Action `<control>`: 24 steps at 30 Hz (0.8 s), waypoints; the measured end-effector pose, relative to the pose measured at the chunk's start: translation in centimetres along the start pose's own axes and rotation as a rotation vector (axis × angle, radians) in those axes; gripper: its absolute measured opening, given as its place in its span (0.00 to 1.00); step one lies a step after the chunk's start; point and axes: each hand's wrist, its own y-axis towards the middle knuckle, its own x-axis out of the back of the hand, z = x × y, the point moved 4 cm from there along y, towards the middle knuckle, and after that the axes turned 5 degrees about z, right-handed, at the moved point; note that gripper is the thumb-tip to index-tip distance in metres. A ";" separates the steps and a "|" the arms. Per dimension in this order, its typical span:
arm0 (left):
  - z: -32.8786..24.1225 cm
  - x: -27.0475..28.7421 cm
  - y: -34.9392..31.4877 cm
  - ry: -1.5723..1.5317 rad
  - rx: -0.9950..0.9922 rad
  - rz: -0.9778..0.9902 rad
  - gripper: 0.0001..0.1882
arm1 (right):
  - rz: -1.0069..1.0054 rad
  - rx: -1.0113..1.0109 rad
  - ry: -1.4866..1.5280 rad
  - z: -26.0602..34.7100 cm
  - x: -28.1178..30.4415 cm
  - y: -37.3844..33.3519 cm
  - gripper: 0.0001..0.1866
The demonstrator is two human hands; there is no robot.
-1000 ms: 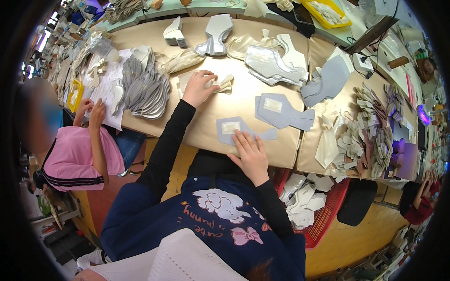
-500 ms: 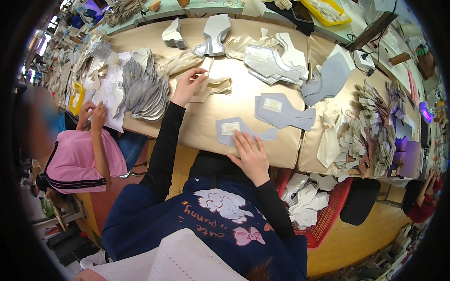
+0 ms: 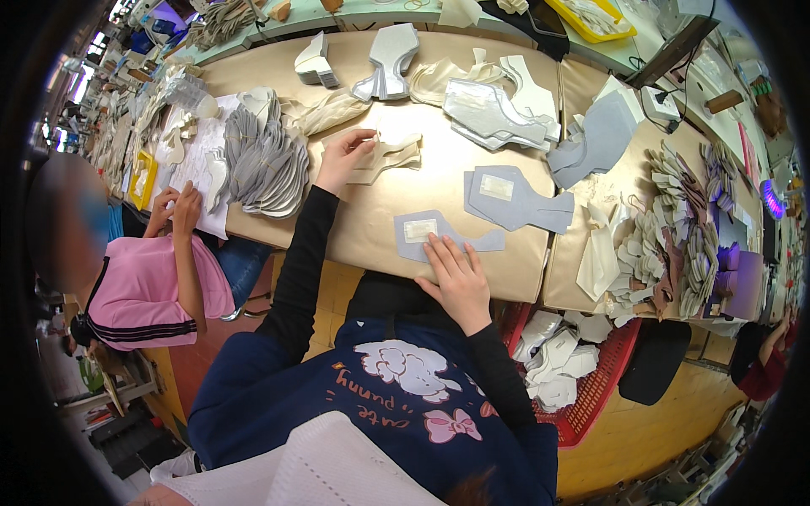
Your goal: The person assembles face masks by hand at a workbench. They pick up a white fabric mask piece, place a rectangular filter insert into the mask pocket, fold the edges, and set the assembled mask aside. The process repeats with multiple mask pieces and filter inserts.
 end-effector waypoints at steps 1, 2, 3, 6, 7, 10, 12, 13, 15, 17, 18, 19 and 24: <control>0.2 -0.1 0.0 -0.035 -0.009 0.000 0.14 | 0.000 0.000 -0.001 0.0 0.0 0.0 0.33; 0.3 -0.1 0.0 -0.060 -0.010 -0.006 0.14 | -0.001 0.000 -0.002 0.0 0.0 0.0 0.33; 0.5 -0.1 0.0 -0.078 -0.007 -0.014 0.14 | -0.011 0.001 0.000 0.0 0.1 0.1 0.33; 0.7 -0.2 -0.1 -0.008 0.001 -0.043 0.14 | 0.006 -0.004 0.013 0.1 0.3 0.1 0.33; 0.8 -0.3 -0.1 0.005 0.008 -0.055 0.14 | 0.009 -0.005 0.054 0.1 0.5 0.1 0.32; 0.5 -0.6 -0.3 0.066 -0.029 -0.099 0.13 | 0.030 -0.009 0.181 -0.2 1.0 0.3 0.29; 0.1 -1.0 -0.5 0.124 -0.101 -0.121 0.13 | 0.032 0.002 0.276 -0.5 1.4 0.6 0.25; -0.1 -1.3 -0.6 0.135 -0.149 -0.143 0.11 | 0.022 -0.002 0.313 -0.6 1.6 1.0 0.23; 0.0 -1.8 -0.6 0.149 -0.114 -0.173 0.11 | -0.028 -0.012 0.409 -0.8 2.2 2.0 0.18; -0.1 -2.2 -0.8 0.222 -0.140 -0.217 0.10 | -0.022 -0.042 0.561 -0.7 2.5 3.4 0.16; -0.3 -2.5 -0.9 0.286 -0.179 -0.244 0.10 | -0.028 -0.060 0.641 -0.5 2.7 4.3 0.16; -0.5 -2.6 -1.0 0.360 -0.195 -0.264 0.09 | -0.056 -0.039 0.604 -0.3 3.1 5.4 0.15; -1.1 -3.0 -1.3 0.511 -0.231 -0.243 0.07 | -0.204 -0.114 0.567 -1.2 2.8 13.0 0.14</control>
